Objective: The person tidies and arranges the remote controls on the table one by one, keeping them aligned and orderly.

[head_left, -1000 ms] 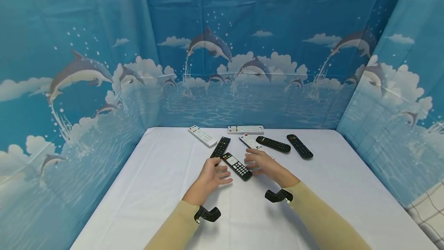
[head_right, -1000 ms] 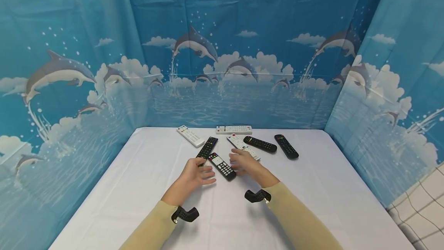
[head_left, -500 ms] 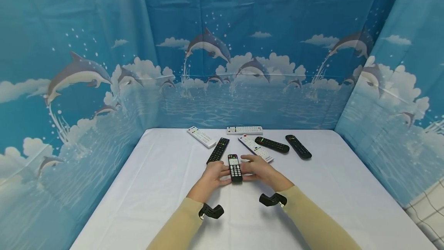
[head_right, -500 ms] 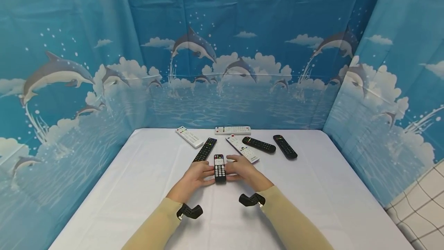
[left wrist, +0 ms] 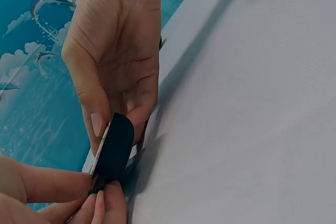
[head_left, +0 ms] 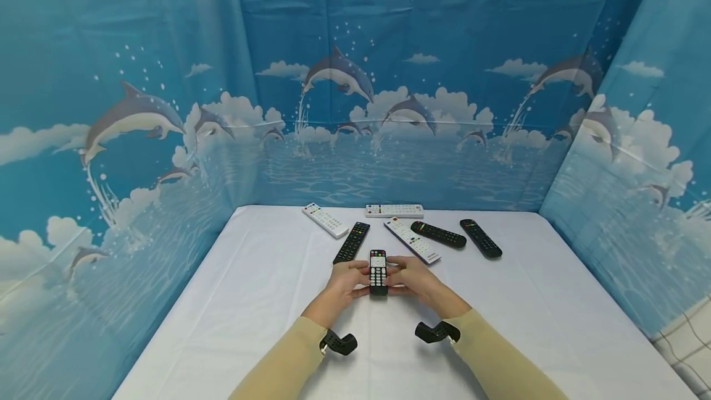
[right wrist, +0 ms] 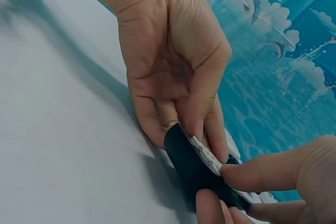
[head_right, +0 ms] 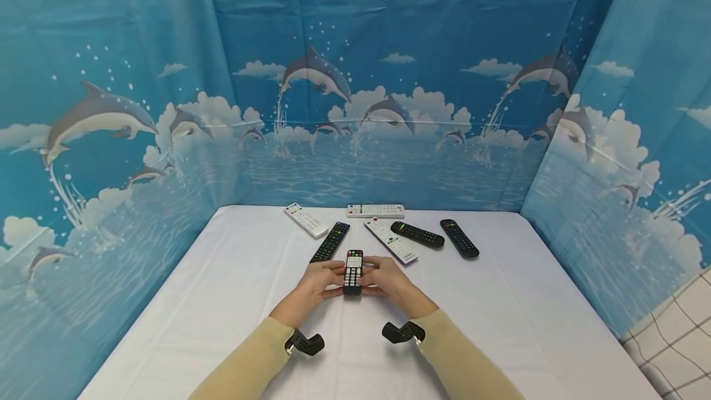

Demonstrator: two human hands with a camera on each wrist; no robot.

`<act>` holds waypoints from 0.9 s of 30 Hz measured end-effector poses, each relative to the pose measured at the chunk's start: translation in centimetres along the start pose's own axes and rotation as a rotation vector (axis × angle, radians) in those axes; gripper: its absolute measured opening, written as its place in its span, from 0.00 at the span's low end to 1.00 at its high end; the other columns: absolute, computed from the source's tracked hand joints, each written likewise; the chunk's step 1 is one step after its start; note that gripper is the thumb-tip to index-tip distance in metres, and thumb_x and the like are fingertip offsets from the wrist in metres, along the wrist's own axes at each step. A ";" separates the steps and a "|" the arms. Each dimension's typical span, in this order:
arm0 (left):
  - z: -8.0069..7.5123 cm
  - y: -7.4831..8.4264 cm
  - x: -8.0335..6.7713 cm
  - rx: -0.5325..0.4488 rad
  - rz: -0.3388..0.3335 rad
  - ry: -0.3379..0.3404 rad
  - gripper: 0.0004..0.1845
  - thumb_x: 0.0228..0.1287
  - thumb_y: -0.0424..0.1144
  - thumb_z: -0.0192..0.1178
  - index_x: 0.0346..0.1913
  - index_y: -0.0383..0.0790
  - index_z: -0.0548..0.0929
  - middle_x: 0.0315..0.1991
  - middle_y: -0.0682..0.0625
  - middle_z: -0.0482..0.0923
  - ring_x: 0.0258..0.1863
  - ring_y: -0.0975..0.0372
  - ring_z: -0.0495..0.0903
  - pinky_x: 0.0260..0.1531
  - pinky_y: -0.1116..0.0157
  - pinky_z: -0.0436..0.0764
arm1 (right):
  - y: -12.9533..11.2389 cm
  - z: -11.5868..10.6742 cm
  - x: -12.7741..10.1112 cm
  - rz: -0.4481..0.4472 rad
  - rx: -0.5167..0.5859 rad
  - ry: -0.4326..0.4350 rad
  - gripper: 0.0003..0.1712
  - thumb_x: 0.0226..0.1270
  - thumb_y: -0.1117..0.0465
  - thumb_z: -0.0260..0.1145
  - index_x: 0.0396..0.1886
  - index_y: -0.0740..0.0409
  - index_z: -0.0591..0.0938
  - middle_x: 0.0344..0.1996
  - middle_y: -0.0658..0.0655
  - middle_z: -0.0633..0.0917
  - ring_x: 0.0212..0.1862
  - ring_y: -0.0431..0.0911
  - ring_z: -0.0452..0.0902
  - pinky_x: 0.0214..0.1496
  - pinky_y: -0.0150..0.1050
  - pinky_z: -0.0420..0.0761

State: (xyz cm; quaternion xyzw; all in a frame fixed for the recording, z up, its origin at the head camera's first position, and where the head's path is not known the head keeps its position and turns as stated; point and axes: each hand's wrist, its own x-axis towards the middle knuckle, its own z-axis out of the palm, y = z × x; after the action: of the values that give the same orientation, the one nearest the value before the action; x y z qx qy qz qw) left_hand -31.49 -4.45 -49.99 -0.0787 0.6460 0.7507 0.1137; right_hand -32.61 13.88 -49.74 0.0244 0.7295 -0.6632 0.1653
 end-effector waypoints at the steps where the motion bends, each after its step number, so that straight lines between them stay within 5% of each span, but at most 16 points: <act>1: -0.1 0.0 -0.1 0.000 0.001 -0.002 0.30 0.50 0.12 0.57 0.61 0.24 0.78 0.52 0.36 0.82 0.47 0.53 0.82 0.43 0.54 0.86 | 0.0 0.1 -0.1 -0.004 -0.003 -0.001 0.44 0.56 0.77 0.69 0.74 0.68 0.66 0.52 0.67 0.81 0.43 0.51 0.85 0.45 0.47 0.86; 13: -2.0 2.7 -0.9 0.061 0.040 -0.003 0.36 0.45 0.12 0.55 0.63 0.29 0.79 0.47 0.40 0.78 0.43 0.57 0.79 0.40 0.60 0.84 | -2.6 2.7 -1.3 -0.157 -0.078 0.014 0.46 0.54 0.79 0.70 0.75 0.62 0.68 0.50 0.68 0.80 0.41 0.52 0.85 0.42 0.46 0.87; 22: -6.2 4.9 -1.9 0.053 0.040 0.007 0.32 0.54 0.17 0.55 0.65 0.31 0.77 0.50 0.38 0.79 0.47 0.53 0.80 0.46 0.54 0.83 | -4.4 6.9 -0.8 -0.187 -0.016 -0.028 0.47 0.54 0.80 0.70 0.75 0.60 0.68 0.49 0.68 0.79 0.41 0.52 0.85 0.42 0.45 0.87; 27: -9.5 5.4 -2.7 0.095 0.023 0.078 0.26 0.62 0.25 0.57 0.65 0.36 0.79 0.52 0.38 0.81 0.46 0.53 0.82 0.44 0.55 0.84 | -4.7 10.3 0.2 -0.158 0.036 -0.051 0.45 0.55 0.78 0.70 0.74 0.59 0.69 0.48 0.67 0.79 0.43 0.52 0.84 0.45 0.46 0.86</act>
State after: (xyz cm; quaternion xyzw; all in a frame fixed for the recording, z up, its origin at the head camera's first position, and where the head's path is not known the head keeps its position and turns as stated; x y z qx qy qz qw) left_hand -30.66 -14.80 -45.64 -0.0949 0.6856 0.7169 0.0835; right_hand -31.82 3.28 -45.98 -0.0470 0.7128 -0.6875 0.1306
